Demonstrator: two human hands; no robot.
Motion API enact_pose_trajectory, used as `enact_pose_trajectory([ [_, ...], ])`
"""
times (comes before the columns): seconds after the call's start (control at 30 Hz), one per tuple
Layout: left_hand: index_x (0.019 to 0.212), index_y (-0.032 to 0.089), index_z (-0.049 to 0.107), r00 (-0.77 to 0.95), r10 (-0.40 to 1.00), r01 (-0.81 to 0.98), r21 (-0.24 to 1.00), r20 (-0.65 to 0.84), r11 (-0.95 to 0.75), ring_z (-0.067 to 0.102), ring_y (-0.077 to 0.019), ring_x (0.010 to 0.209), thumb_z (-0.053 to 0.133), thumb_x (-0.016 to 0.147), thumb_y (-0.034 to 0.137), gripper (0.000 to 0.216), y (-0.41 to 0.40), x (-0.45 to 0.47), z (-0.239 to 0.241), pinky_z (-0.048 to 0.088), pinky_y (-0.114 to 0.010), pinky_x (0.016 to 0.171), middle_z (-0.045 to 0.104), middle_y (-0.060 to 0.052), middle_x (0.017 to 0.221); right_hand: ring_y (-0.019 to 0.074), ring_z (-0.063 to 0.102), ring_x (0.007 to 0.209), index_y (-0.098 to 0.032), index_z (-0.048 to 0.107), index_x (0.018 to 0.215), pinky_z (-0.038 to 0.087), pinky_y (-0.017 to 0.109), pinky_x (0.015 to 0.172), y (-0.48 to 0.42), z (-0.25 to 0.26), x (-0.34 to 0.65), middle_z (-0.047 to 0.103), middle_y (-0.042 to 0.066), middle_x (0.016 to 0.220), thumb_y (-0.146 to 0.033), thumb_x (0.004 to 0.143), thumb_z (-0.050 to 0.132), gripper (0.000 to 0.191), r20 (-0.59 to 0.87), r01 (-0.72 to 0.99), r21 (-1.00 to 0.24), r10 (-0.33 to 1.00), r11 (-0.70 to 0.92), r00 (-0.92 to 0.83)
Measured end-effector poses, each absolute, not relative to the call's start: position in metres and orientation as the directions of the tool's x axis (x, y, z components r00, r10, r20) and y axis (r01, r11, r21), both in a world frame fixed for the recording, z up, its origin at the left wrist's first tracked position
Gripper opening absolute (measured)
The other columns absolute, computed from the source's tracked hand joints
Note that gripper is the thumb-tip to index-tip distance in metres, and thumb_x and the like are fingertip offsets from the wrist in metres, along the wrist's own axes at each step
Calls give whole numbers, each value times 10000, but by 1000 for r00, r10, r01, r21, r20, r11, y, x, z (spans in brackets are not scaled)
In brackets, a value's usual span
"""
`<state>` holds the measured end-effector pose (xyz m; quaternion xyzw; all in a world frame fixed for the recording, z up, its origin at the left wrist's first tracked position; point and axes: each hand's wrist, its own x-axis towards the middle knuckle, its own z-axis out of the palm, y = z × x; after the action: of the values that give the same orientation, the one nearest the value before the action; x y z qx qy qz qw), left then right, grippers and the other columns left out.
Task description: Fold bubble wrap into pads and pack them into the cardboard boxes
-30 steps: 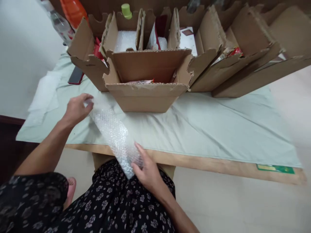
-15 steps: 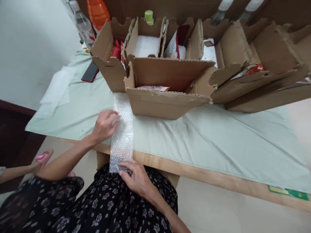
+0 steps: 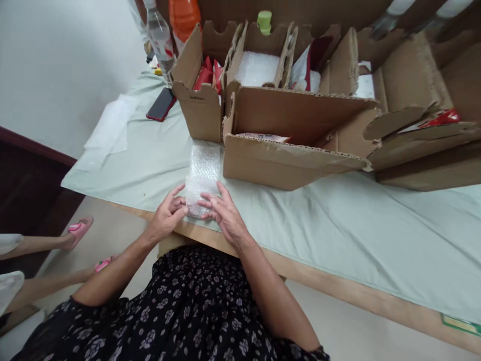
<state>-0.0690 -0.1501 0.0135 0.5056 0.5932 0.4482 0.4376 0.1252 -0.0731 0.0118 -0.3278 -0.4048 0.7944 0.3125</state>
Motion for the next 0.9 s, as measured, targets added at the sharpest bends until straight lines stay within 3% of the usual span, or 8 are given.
enact_pose_trajectory([
  [0.1,1543,213,435,-256,964,419,907,75,41,667,-171,872,568,971,305,594,-151,-57,10,545,-343,838,687,-49,993,271,680,1240,-366,118,1677,640,399,841,-75,3,121,612,133,1462,-557,897,702,993,-271,-224,-863,789,-453,-551],
  [0.2,1319,208,646,-263,934,689,725,243,5,662,-225,940,579,954,239,373,-151,-51,10,510,-416,922,722,-68,973,273,654,1286,-357,144,1672,635,419,912,-84,2,122,576,140,1500,-557,870,735,1016,-243,-222,-885,812,-409,-531],
  [0.3,1178,201,710,-209,934,772,635,288,-23,662,-239,927,556,972,208,257,-149,-52,10,493,-415,895,747,-78,961,275,640,1304,-304,381,1583,608,448,983,-94,8,127,599,139,1481,-511,907,698,775,-171,-150,-944,825,-293,-538],
  [0.4,1186,193,708,-178,932,795,604,316,-53,663,-241,937,550,975,188,264,-147,-55,9,482,-399,876,759,-80,983,260,645,1269,-268,624,1356,558,473,1052,-104,16,137,680,105,1375,-375,967,624,404,5,56,-998,864,39,-503],
  [0.5,1154,195,723,-135,943,841,538,306,-54,655,-248,927,545,972,174,255,-144,-56,6,466,-400,860,757,-78,957,277,608,1299,-263,660,1319,495,521,1106,-108,20,146,691,95,1374,-246,970,573,360,223,318,-852,839,415,-496],
  [0.57,1149,200,729,-107,954,870,492,281,-47,646,-256,936,549,975,179,251,-141,-56,5,464,-410,870,752,-83,962,311,564,1353,-236,634,1373,475,543,1102,-106,18,148,652,116,1441,-197,942,584,435,247,456,-700,786,549,-567],
  [0.73,1227,192,714,-87,939,902,427,332,-67,645,-276,1049,601,964,214,287,-143,-63,13,495,-437,939,708,-126,1132,345,535,1366,-182,669,1330,459,517,1039,-99,11,141,626,163,1469,-180,979,565,367,155,606,-445,724,659,-673],
  [0.9,1218,165,719,170,909,882,353,380,-312,536,-366,1357,702,926,279,314,-163,-68,22,446,-542,1114,604,-195,1444,297,598,1259,-191,732,1158,441,456,984,-99,10,140,715,129,1342,-178,1026,529,242,289,598,-344,688,723,-666],
])
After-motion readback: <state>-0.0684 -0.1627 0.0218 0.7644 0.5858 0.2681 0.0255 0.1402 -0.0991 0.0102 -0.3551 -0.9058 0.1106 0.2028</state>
